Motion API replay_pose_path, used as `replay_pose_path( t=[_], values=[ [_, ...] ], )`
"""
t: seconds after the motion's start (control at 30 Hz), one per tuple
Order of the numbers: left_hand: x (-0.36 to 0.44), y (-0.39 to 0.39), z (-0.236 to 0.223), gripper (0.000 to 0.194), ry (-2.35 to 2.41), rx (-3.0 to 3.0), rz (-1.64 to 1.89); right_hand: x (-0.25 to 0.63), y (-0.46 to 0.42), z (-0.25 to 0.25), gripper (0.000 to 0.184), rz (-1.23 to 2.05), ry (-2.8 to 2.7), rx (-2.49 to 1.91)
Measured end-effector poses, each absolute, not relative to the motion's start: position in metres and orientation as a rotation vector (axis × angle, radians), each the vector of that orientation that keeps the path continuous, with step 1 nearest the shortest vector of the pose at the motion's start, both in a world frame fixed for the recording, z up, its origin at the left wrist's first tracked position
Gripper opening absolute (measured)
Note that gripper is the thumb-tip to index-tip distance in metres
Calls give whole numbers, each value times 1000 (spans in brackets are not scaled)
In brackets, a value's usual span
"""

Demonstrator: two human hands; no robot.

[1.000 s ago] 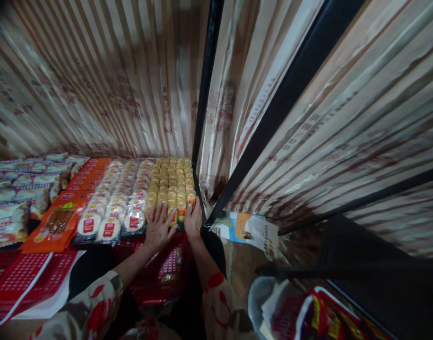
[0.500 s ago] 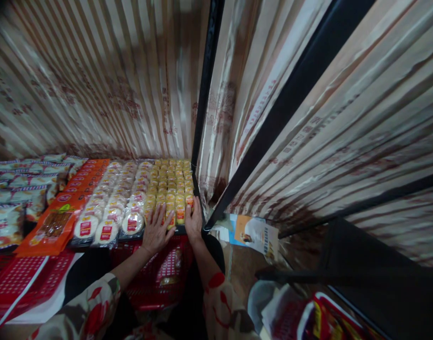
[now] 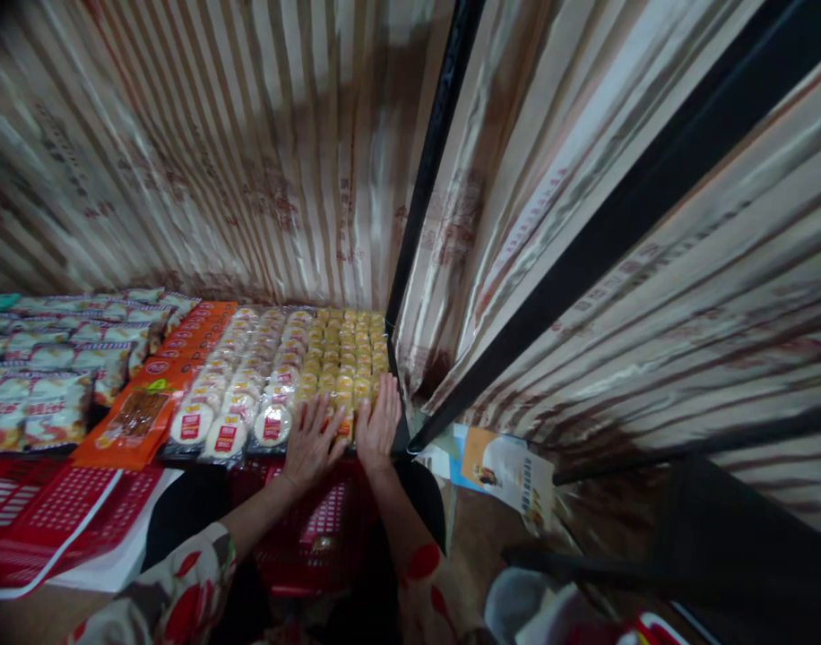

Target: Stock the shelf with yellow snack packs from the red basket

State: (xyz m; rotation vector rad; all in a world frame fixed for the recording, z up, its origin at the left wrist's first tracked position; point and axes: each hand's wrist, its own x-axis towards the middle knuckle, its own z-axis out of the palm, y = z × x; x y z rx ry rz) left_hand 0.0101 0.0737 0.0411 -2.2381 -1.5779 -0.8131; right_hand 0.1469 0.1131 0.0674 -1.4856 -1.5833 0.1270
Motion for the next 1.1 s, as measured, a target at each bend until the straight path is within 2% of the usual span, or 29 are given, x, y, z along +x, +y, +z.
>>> replay_pose_path(
  t=[0.23,0.43,0.83,1.1],
  values=[
    [-56,73,58,54,-1792,-1974,-810,49,101,100,50,234,-1991,-1155],
    [-126,61,65,52,-1916,-1846,-777,-22,115,100,49,292,-2202,-1241],
    [-154,67,50,52,-2002,-1918,-772,-49,128,75,48,272,-2316,-1483],
    [-153,74,54,54,-1980,-1874,-833,-59,140,84,49,224,-2232,-1515]
  ],
)
